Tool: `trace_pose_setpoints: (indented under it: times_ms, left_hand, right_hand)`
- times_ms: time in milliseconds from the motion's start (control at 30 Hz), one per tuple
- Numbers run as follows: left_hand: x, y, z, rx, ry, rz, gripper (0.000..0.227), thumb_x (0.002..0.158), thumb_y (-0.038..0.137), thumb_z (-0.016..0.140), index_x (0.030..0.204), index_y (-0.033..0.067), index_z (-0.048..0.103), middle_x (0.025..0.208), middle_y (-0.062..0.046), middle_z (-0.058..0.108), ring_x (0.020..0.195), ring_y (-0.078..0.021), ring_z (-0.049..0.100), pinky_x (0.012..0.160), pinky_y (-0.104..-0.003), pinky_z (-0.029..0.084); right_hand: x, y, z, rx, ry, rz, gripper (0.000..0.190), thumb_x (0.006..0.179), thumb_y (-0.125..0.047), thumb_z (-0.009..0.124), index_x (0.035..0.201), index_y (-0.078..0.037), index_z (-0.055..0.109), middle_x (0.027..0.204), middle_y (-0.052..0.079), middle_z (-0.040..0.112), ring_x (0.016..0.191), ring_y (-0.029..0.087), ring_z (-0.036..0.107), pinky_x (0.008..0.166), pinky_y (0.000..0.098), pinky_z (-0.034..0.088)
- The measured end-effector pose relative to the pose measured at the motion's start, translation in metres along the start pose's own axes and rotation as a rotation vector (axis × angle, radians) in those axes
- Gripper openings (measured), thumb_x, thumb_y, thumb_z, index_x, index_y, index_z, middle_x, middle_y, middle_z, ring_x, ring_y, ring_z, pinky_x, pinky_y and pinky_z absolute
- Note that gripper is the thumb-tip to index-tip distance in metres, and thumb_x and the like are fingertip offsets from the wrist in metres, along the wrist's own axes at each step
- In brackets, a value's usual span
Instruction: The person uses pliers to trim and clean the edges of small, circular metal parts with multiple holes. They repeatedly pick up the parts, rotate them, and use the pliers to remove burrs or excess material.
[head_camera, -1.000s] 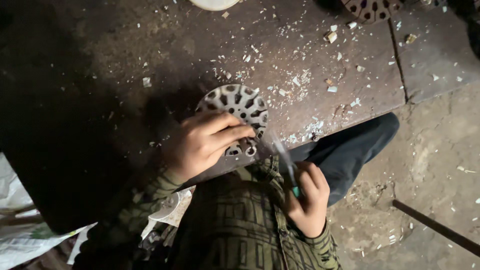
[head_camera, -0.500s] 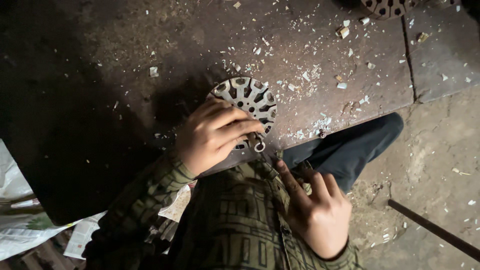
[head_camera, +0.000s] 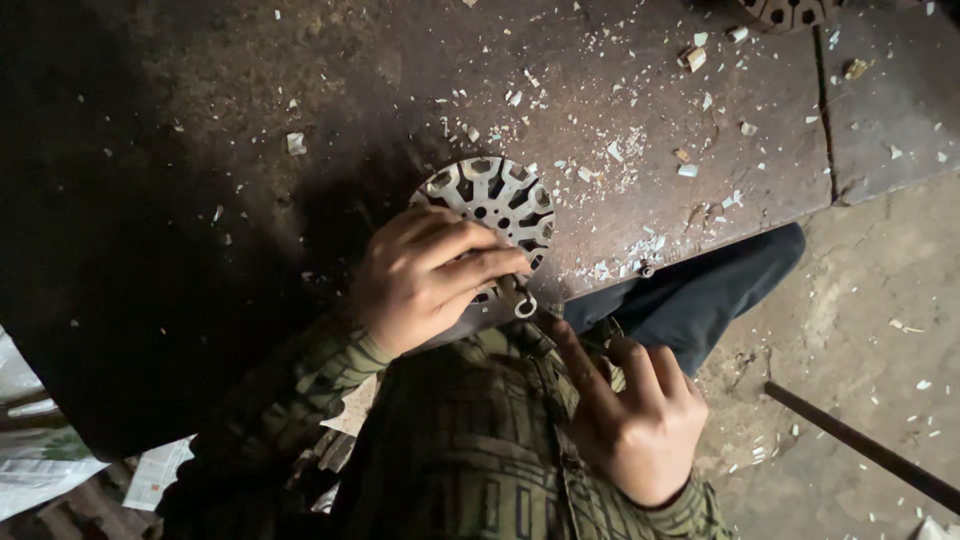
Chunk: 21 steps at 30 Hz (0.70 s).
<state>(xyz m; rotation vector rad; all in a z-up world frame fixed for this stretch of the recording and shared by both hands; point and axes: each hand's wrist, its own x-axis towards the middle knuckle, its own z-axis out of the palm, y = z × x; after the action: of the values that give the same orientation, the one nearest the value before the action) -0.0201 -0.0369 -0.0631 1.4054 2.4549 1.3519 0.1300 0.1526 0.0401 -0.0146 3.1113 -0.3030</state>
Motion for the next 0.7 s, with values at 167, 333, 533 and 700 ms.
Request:
trace_pose_setpoints:
  times_ms: [167, 333, 533, 700]
  left_hand:
    - [0.0, 0.001, 0.001, -0.052, 0.007, -0.016, 0.027, 0.091, 0.013, 0.079, 0.117, 0.0198, 0.076, 0.105, 0.005, 0.07, 0.098, -0.0157, 0.067, 0.093, -0.035, 0.055]
    - [0.004, 0.006, -0.004, 0.012, 0.013, -0.01, 0.028, 0.088, 0.011, 0.08, 0.114, 0.0193, 0.076, 0.102, 0.004, 0.07, 0.095, -0.0168, 0.067, 0.09, -0.036, 0.056]
    - [0.006, 0.009, -0.007, -0.013, 0.028, -0.014, 0.03, 0.084, 0.011, 0.081, 0.112, 0.0182, 0.076, 0.101, 0.002, 0.069, 0.093, -0.0185, 0.067, 0.085, -0.035, 0.055]
    - [0.003, 0.01, -0.008, -0.023, 0.034, -0.024, 0.031, 0.082, 0.009, 0.081, 0.112, 0.0166, 0.076, 0.101, 0.0, 0.069, 0.091, -0.0202, 0.068, 0.083, -0.036, 0.055]
  right_hand:
    - [-0.016, 0.005, 0.015, 0.036, 0.075, 0.011, 0.071, 0.059, -0.011, 0.072, 0.129, -0.019, 0.074, 0.098, 0.005, 0.064, 0.077, 0.022, 0.056, 0.064, 0.0374, 0.051]
    - [-0.032, 0.016, 0.036, 0.145, 0.138, -0.038, 0.075, 0.052, -0.022, 0.075, 0.127, -0.016, 0.073, 0.099, 0.013, 0.063, 0.077, 0.029, 0.056, 0.064, 0.0406, 0.048]
    - [-0.053, 0.034, 0.091, 0.241, 0.258, -0.092, 0.07, 0.062, -0.018, 0.078, 0.131, -0.009, 0.071, 0.1, 0.014, 0.06, 0.082, 0.031, 0.057, 0.071, 0.0416, 0.048]
    - [-0.043, 0.024, 0.127, 0.601, 0.466, 0.043, 0.064, 0.072, -0.011, 0.066, 0.135, -0.002, 0.065, 0.101, 0.015, 0.056, 0.084, 0.027, 0.057, 0.075, 0.0359, 0.048]
